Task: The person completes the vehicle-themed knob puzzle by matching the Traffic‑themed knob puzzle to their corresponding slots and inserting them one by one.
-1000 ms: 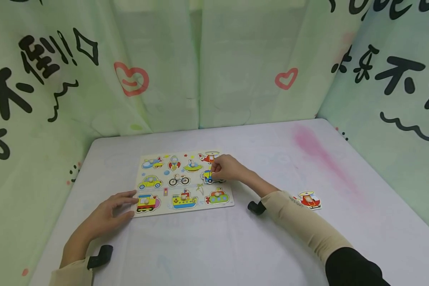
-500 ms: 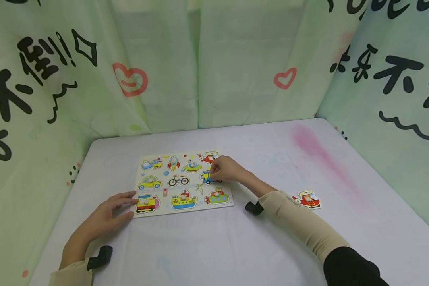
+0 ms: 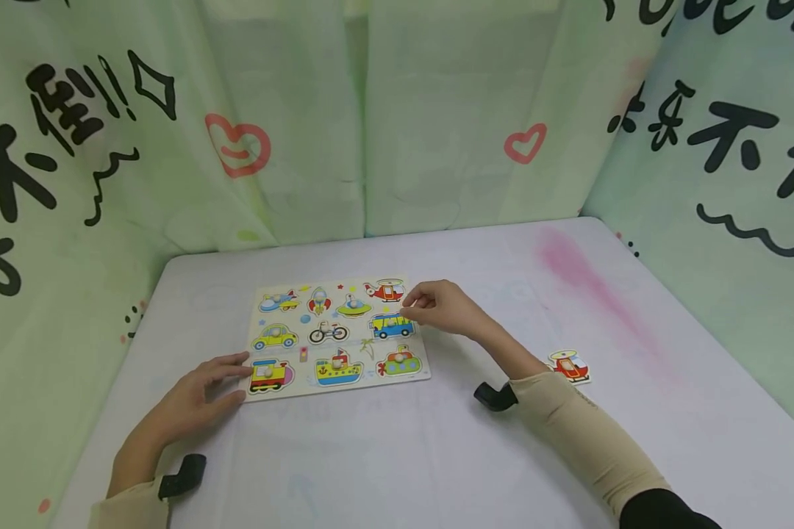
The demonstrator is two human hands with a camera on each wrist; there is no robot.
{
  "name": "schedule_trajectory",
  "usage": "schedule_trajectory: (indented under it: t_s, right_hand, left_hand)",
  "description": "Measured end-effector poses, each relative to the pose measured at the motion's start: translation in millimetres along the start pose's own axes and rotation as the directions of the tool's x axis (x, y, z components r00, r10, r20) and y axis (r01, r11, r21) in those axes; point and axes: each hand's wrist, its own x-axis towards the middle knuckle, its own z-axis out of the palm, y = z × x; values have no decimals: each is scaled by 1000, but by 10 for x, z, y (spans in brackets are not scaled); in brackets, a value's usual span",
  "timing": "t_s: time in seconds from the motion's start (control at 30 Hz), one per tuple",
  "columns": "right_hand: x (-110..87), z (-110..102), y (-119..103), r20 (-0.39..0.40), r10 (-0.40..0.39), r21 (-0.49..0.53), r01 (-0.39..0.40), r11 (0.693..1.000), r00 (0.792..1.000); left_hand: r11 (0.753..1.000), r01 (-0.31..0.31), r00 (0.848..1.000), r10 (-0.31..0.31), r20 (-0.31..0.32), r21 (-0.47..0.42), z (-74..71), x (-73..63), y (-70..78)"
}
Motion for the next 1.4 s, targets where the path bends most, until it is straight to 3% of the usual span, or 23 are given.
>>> schedule_trajectory:
  t_s: [0.23,0.5,1.1,1.4]
  right_hand:
    - [-335,-111,-37,-25,43,112,-40,993,999]
    - [-674,-164,0,-56,11,54,-8,999,998]
    - [-1420,-393,544,-113,98,-23,-102,995,989]
    - [-1696,-589,878,-217,138,-109,-164,980,966]
  left_hand:
    - [1000,-4,1000,4,13,-11,0,7,-10]
    - [1000,12,1000,-11,27,-28,6,12,-2]
    - [1000,26,999,-25,32,-11,-19,4,-11]
    - [1000,7,999,-6,33,-9,-23,14,-12]
